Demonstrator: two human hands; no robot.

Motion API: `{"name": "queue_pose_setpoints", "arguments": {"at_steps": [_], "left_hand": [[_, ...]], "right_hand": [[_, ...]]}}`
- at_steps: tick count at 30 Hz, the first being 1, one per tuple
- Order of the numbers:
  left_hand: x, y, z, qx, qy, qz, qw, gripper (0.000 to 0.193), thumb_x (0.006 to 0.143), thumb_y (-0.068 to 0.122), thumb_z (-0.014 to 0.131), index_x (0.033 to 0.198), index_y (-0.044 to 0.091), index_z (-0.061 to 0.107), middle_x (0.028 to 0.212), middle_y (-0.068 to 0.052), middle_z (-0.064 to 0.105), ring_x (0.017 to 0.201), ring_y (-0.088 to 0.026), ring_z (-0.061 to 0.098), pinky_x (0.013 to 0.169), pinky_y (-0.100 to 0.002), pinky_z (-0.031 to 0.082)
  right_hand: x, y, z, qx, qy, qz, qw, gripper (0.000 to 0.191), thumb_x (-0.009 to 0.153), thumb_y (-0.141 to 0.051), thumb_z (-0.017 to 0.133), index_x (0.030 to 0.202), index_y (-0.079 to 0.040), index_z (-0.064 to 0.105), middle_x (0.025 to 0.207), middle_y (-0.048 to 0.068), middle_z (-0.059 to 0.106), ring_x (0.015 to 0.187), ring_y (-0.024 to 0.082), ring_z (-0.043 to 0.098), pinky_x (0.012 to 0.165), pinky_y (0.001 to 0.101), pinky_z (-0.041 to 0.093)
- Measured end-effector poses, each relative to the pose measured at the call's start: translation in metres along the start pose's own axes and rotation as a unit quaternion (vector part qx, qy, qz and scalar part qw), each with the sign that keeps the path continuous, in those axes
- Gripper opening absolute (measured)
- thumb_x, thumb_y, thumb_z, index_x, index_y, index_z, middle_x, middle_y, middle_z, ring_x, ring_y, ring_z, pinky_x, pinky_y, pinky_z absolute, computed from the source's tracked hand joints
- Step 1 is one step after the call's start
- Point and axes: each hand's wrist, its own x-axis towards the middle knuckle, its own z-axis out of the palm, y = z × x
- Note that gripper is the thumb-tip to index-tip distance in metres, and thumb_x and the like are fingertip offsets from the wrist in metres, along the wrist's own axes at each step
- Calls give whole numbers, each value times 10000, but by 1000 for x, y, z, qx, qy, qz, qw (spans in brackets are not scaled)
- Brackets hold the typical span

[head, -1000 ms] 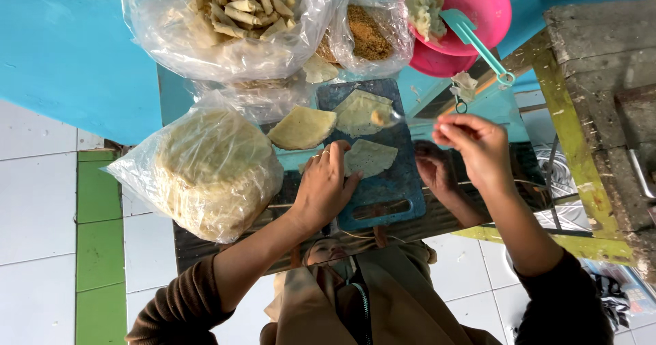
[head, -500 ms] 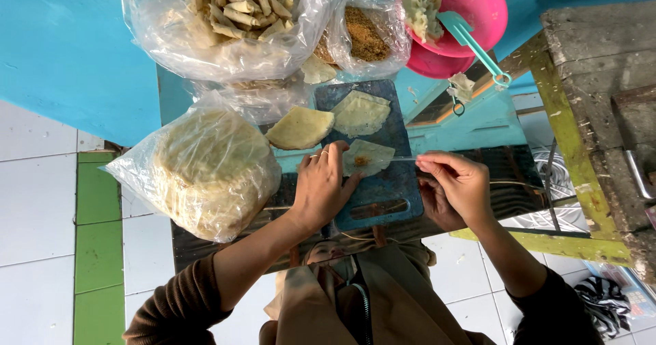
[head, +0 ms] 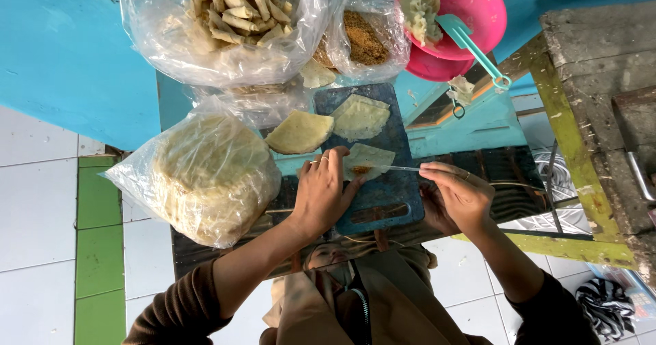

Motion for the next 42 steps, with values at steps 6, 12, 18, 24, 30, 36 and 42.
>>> {"name": "queue_pose_setpoints", "arguments": {"at_steps": [6, 12, 18, 24, 30, 36, 42], "left_hand": [[-7, -8, 1, -25, 35, 15, 999, 427, 918, 93, 643, 1289, 14, 447, 1202, -178, 609, 1090, -366, 614, 870, -483, 448], [-6, -2, -2, -38, 33, 21, 999, 409, 923, 93, 671, 1268, 38, 457, 1110, -112, 640, 1038, -324, 631, 838, -473, 440], [8, -3, -18, -47, 3, 13, 999, 491, 841, 151, 754, 1234, 69, 471, 1013, -71, 652, 995, -306, 634, 816, -463, 445], [34, -19, -7, -4, -8, 29, 1000, 267, 834, 203, 775, 1067, 160, 651, 1032, -22, 687, 986, -282, 639, 834, -459, 455], [58, -19, 11, 28, 7, 67, 997, 142, 849, 187, 758, 990, 199, 754, 1011, 24, 694, 942, -239, 638, 804, -432, 465], [66, -26, 15, 47, -2, 75, 996, 229, 837, 197, 760, 1051, 278, 780, 1012, 38, 691, 890, -214, 635, 790, -413, 474], [63, -33, 11, 58, -4, 86, 995, 219, 815, 182, 766, 1011, 277, 775, 1032, 47, 700, 901, -217, 645, 788, -411, 473]], "right_hand": [[43, 12, 2, -49, 74, -19, 996, 156, 962, 130, 734, 1082, 31, 747, 1082, 139, 761, 995, 238, 769, 860, 304, 616], [143, 47, 36, 4, -8, -11, 1000, 164, 1046, -6, 720, 1206, -29, 751, 1289, 166, 713, 1180, 275, 700, 964, 367, 567], [121, 21, 41, -72, -222, 33, 972, 260, 922, -197, 763, 1073, -59, 604, 1087, 119, 622, 1074, 330, 632, 894, 429, 511], [107, 44, 55, -66, -330, 73, 939, 274, 877, -248, 757, 971, -58, 584, 987, 110, 637, 980, 330, 643, 823, 431, 515], [105, 62, 57, 26, -317, 135, 938, 215, 889, -138, 737, 1002, -55, 574, 877, 72, 702, 805, 246, 721, 697, 366, 558], [108, 57, 64, 160, -296, 145, 930, 337, 870, -51, 762, 1154, -57, 580, 896, 80, 714, 805, 186, 736, 704, 325, 582], [110, 47, 69, 153, -313, 120, 930, 378, 881, -85, 768, 1208, -61, 581, 961, 86, 752, 882, 201, 765, 753, 326, 590]]}}
